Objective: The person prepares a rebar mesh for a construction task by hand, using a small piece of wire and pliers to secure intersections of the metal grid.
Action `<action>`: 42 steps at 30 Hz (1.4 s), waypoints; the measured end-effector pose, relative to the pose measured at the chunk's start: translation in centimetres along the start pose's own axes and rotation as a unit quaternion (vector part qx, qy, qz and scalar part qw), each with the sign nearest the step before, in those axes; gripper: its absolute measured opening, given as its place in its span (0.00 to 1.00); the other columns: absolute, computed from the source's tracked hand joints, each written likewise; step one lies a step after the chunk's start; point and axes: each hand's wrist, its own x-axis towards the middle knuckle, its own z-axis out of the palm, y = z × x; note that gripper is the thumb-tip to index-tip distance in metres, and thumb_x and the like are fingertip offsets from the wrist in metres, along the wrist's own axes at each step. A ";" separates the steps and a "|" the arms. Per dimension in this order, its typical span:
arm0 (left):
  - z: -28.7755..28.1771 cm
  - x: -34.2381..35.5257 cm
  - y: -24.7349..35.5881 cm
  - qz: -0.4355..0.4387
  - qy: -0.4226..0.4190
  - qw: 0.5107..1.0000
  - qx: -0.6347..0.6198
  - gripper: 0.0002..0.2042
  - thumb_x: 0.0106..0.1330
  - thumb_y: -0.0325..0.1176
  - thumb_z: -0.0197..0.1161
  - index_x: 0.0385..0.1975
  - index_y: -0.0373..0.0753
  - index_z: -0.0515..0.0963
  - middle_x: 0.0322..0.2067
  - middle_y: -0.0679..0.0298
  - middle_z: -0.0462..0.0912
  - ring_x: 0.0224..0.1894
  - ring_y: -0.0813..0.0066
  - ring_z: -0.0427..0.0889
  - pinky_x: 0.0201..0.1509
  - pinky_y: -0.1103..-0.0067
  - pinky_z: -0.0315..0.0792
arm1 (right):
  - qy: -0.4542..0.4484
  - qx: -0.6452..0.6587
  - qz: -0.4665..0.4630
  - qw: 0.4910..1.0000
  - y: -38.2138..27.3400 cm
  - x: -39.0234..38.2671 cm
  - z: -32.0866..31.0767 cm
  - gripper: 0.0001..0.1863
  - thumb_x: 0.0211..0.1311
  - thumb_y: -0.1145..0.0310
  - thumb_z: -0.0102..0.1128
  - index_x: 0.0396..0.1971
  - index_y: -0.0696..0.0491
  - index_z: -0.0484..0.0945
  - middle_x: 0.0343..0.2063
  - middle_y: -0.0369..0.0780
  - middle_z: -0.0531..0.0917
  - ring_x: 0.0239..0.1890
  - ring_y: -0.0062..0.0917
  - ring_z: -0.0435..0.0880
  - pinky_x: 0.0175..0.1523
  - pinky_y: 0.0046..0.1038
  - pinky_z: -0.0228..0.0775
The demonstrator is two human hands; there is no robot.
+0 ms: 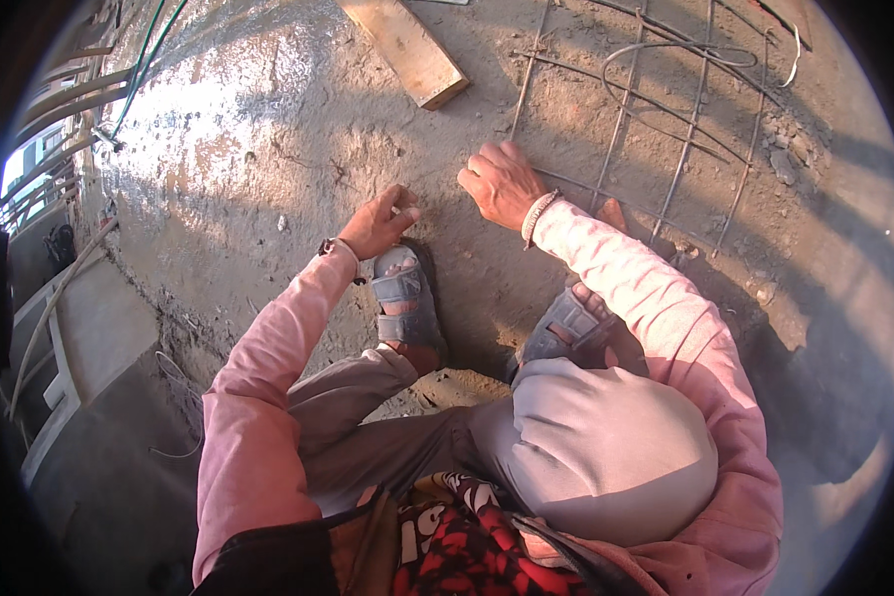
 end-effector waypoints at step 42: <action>-4.7 0.1 20.5 0.258 -0.157 0.938 0.169 0.22 0.68 0.50 0.50 0.46 0.34 0.68 0.29 0.54 0.80 0.30 0.56 0.81 0.38 0.66 0.73 | 0.185 0.319 0.273 0.888 -2.9 -6.0 -14.2 0.05 0.57 0.73 0.58 0.31 0.56 0.80 0.23 0.43 0.81 0.27 0.34 0.82 0.30 0.30 0.71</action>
